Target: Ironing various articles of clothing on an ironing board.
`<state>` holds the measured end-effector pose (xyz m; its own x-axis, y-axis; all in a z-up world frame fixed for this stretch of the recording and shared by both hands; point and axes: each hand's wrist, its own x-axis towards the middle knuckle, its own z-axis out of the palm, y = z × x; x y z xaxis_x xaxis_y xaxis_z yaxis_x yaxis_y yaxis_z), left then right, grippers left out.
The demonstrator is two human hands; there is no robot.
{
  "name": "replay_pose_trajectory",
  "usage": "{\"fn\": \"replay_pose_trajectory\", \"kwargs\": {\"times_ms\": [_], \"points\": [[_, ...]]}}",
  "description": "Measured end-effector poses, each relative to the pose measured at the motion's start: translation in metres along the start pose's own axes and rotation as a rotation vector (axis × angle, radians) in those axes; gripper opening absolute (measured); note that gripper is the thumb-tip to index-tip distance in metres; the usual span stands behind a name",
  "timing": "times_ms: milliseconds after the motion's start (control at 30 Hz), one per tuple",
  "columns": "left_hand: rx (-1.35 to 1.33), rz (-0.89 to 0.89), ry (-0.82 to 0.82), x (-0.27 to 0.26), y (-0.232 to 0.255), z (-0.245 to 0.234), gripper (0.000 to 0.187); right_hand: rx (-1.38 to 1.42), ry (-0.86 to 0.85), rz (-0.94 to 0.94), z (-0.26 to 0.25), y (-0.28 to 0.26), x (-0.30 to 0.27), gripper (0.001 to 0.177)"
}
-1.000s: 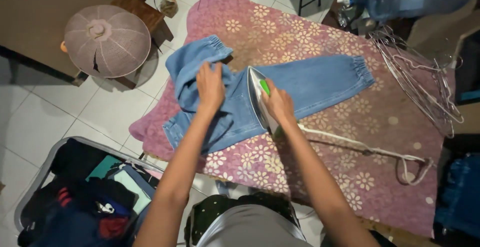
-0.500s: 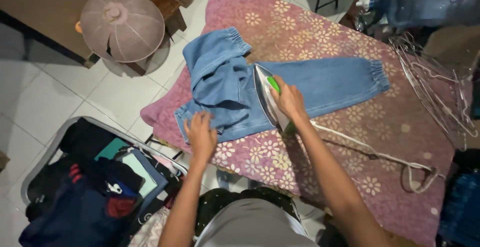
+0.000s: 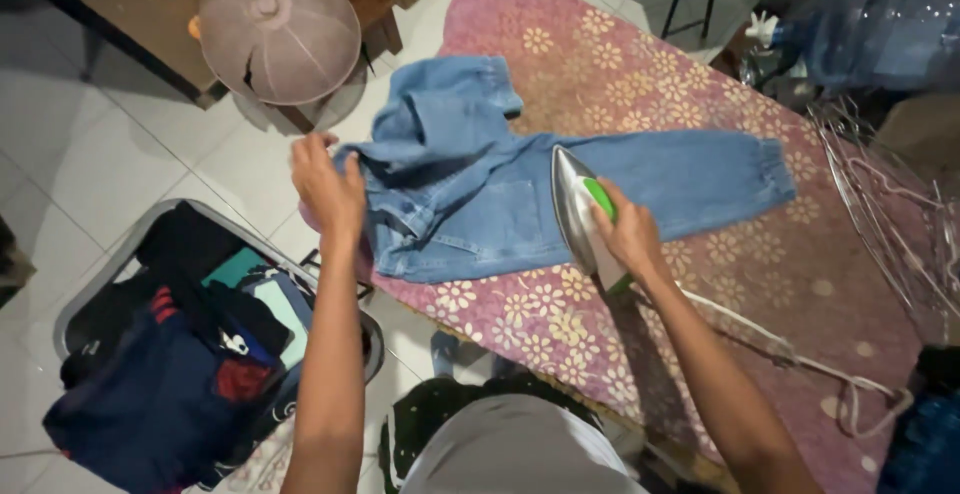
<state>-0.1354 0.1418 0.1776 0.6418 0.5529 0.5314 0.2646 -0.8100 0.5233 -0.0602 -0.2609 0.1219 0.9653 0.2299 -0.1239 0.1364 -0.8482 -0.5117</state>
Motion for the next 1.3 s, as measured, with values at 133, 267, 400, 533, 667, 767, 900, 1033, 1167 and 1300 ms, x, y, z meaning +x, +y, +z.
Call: {"fn": "replay_pose_trajectory", "kwargs": {"times_ms": [133, 267, 400, 533, 667, 767, 900, 1033, 1167, 1300], "points": [[0.126, -0.065, -0.138, -0.037, 0.016, -0.002, 0.034, 0.117, 0.201, -0.359, -0.015, -0.014, -0.003, 0.048], [0.013, -0.477, -0.609, -0.1, -0.015, 0.05, 0.047, -0.146, -0.386, -0.146, 0.002, -0.038, -0.01, 0.057], [-0.439, -0.302, -0.24, -0.101, -0.049, 0.106, 0.068, -0.087, -0.156, -0.291, 0.021, -0.052, 0.007, 0.045], [-0.484, -0.268, -0.093, -0.1, -0.063, 0.124, 0.074, -0.125, -0.336, -0.456, 0.03, -0.072, 0.02, 0.052], [-0.361, -0.237, -0.026, -0.1, -0.065, 0.118, 0.065, -0.123, -0.386, -0.667, 0.06, -0.1, 0.015, 0.047], [-0.401, -0.341, 0.015, -0.105, -0.065, 0.104, 0.053, -0.156, -0.242, -0.716, 0.077, -0.119, 0.007, 0.047], [-0.432, -0.419, 0.152, -0.105, -0.027, 0.082, 0.042, -0.218, -0.26, -0.667, 0.071, -0.116, 0.008, 0.046], [-0.368, -0.299, 0.091, -0.127, -0.012, 0.092, 0.041, -0.138, -0.237, -0.541, 0.029, -0.045, 0.03, 0.056], [-0.322, -0.191, 0.153, -0.123, 0.001, 0.085, 0.038, -0.219, -0.119, -0.232, -0.012, 0.005, 0.054, 0.048], [-0.328, -0.093, 0.047, -0.053, 0.01, 0.088, 0.032, -0.13, -0.193, -0.359, -0.019, -0.004, 0.065, 0.046]]}}
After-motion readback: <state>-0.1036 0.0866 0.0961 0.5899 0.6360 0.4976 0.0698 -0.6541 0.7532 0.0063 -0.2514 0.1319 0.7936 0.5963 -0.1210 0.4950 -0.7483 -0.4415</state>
